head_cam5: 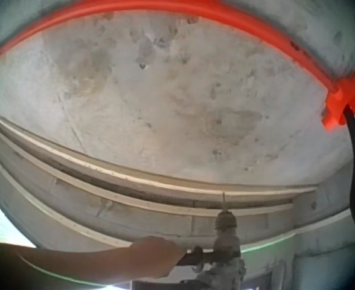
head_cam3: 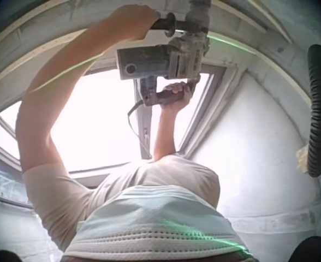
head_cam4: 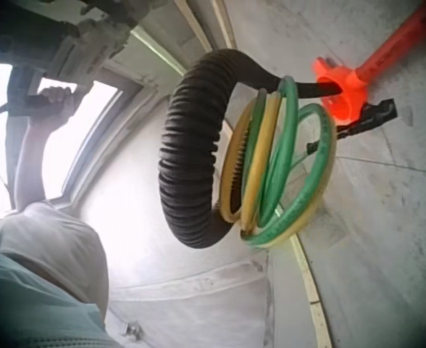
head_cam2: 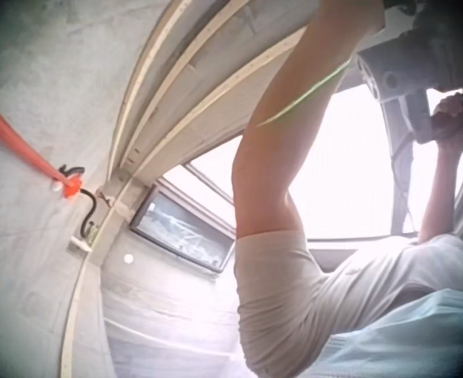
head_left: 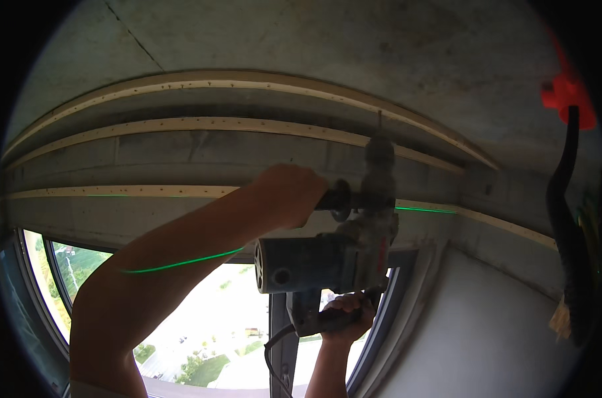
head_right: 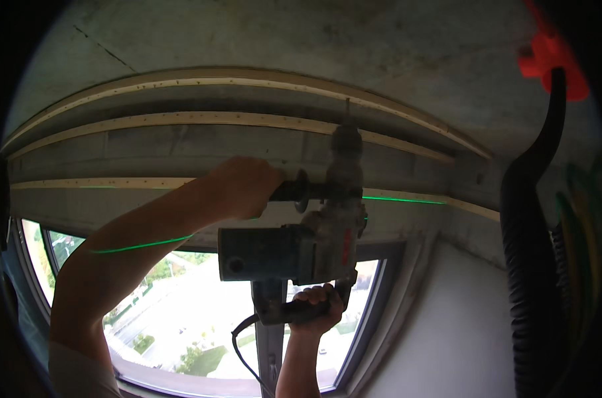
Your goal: The person measures and marks a curved ceiling using a tape measure and pencil, then uses a laser level to align wooden strips. They change drill bits and drill multiple holes into the ceiling along the marked lines to secure the wooden strips.
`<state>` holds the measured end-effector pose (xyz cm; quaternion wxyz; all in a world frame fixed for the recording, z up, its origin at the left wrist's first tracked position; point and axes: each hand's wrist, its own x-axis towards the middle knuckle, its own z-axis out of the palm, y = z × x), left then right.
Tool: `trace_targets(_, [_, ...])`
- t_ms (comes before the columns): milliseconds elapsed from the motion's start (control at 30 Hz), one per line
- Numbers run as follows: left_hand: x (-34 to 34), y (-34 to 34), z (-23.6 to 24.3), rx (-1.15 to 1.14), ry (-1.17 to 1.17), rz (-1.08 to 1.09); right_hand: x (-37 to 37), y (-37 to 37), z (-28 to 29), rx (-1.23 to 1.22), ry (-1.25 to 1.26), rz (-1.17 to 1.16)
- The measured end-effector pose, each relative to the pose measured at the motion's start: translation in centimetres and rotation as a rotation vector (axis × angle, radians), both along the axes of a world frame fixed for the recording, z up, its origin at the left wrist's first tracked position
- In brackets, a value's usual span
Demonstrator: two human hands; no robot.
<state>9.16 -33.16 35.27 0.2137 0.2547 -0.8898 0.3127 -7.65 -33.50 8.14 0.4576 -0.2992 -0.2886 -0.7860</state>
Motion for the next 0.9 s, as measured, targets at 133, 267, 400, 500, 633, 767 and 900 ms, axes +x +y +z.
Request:
trace_targets(133, [-0.4,-1.0,0.1,0.022,-0.025,0.001,-0.1,-0.8,-0.1,0.041,-0.002,-0.002])
trace_targets(267, [-0.9,-1.2,0.8,-0.001,-0.065,0.027,-0.7,-0.2,0.4,0.030,-0.022,0.005])
trace_targets(400, [-0.8,-1.1,0.6,-0.035,-0.059,-0.038,-0.2,-0.3,0.9,-0.011,0.018,-0.026])
trace_targets(500, [-0.5,-1.5,0.9,-0.007,-0.046,-0.021,0.0,-0.4,0.8,0.065,0.006,-0.070])
trace_targets(633, [-0.8,-1.0,1.1,0.043,-0.051,0.003,-0.2,-0.1,0.9,0.036,0.020,-0.082])
trace_targets(767, [-0.4,-0.7,1.2,0.046,-0.022,-0.049,-0.1,-0.2,1.3,0.011,0.012,-0.047])
trace_targets(900, [-0.6,-0.6,1.6,0.049,-0.052,-0.032,-0.3,0.2,1.3,0.061,0.016,-0.105])
